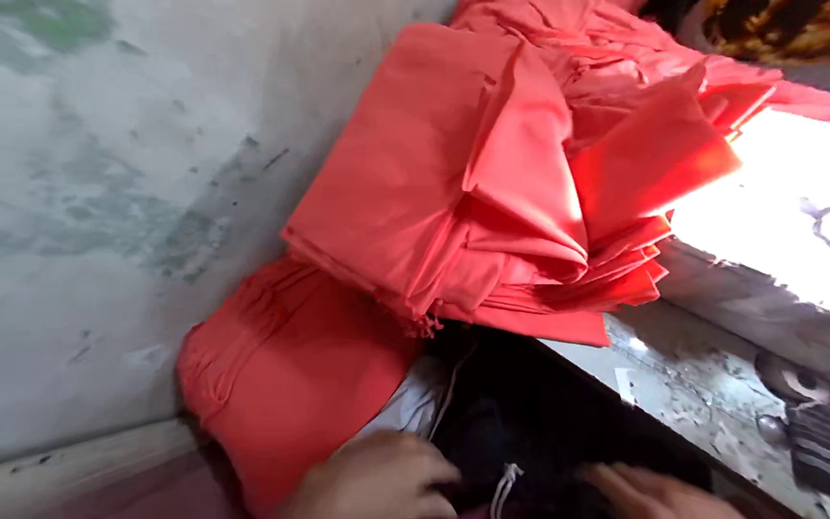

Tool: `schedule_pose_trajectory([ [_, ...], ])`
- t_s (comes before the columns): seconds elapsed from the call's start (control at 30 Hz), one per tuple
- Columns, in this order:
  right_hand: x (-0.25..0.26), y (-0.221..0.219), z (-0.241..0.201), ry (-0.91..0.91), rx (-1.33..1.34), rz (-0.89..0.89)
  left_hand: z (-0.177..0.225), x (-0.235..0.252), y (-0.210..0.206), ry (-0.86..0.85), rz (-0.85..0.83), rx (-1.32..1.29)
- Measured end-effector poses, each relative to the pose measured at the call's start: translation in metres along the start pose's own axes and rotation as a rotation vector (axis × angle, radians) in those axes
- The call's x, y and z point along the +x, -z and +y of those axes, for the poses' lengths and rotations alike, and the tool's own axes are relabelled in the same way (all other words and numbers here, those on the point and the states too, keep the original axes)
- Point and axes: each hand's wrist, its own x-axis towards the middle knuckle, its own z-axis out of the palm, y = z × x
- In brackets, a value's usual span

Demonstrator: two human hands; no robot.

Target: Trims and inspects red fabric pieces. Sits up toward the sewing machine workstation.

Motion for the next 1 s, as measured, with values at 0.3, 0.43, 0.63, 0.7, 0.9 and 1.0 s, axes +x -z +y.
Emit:
schedule_pose_trajectory([
  [0.3,0.101,-0.068,-0.055,0.188,0.541,0.237,-0.008,0.029,0.069,0.131,1.416,-0.172],
  [0.43,0.099,-0.067,-0.054,0.144,0.445,0.405,-0.012,0.055,0.058,0.337,1.338,0.328],
  [0.63,0.126,-0.034,-0.069,0.219,0.178,0.871,0.002,0.025,0.064,0.041,1.089,0.105],
  [0.7,0.138,-0.023,-0.079,0.238,0.151,0.954,0.009,0.016,0.064,0.002,1.064,0.035],
  [0.9,0.164,-0.006,-0.105,0.359,0.169,0.909,0.021,0.012,0.066,0.020,1.069,0.063],
  [1.0,0.170,-0.005,-0.103,0.411,0.224,0.850,0.024,0.011,0.059,0.000,1.035,0.054],
])
